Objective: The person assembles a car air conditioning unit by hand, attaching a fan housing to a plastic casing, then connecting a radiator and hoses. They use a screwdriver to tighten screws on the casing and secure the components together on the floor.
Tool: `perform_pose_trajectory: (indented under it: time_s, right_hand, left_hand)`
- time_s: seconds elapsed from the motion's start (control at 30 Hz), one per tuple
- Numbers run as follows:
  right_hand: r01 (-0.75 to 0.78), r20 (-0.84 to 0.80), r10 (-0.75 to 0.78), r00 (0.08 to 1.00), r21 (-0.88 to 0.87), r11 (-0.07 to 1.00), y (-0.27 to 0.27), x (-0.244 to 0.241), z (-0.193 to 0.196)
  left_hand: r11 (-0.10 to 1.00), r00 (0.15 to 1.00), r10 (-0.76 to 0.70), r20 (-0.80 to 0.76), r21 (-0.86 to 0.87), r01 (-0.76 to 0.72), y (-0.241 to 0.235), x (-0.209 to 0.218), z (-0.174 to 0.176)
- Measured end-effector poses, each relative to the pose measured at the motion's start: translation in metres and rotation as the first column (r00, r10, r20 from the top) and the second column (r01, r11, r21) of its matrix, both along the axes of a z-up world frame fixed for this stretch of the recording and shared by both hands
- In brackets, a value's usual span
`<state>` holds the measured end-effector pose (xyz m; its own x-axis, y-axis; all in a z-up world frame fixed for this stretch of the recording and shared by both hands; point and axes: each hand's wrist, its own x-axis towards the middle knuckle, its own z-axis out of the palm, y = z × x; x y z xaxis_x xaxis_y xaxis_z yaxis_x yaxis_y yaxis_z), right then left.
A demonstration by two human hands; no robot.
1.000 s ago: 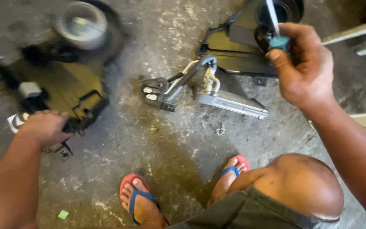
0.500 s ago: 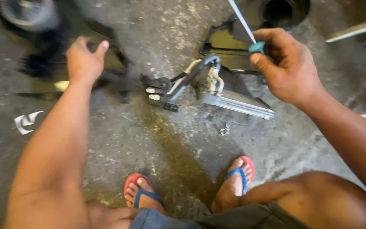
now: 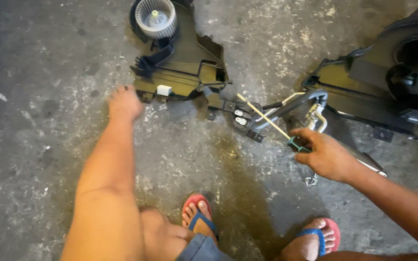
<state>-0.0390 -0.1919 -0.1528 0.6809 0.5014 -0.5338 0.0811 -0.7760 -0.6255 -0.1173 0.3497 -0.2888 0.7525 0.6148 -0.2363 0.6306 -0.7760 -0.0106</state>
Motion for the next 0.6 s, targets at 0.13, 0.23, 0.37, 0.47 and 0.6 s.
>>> perform_pose_trajectory:
  time_s: [0.13, 0.23, 0.37, 0.47, 0.6]
  right_hand:
    - [-0.038, 0.018, 0.039, 0.999, -0.086, 0.996, 0.013, 0.001, 0.008]
    - [-0.041, 0.034, 0.042, 0.999, -0.011, 0.999, 0.027, -0.001, 0.014]
    - [0.016, -0.013, -0.014, 1.0, 0.128, 0.992, 0.028, -0.014, 0.017]
    - [-0.01, -0.009, 0.01, 1.0, 0.008, 1.0, 0.023, -0.022, 0.021]
    - [0.002, 0.003, -0.002, 1.0, -0.05, 0.999, 0.017, -0.028, 0.037]
  left_hand:
    - [0.977, 0.978, -0.196, -0.066, 0.066, 0.201, -0.003, 0.009, -0.032]
    - [0.924, 0.926, -0.376, 0.039, 0.093, 0.371, -0.012, 0.026, -0.053]
    - [0.919, 0.917, -0.393, -0.07, -0.013, 0.393, -0.029, 0.055, -0.076]
    - [0.931, 0.927, -0.364, -0.088, -0.049, 0.361, -0.035, 0.066, -0.085]
    - [0.878, 0.879, -0.474, -0.056, 0.046, 0.477, -0.046, 0.078, -0.077]
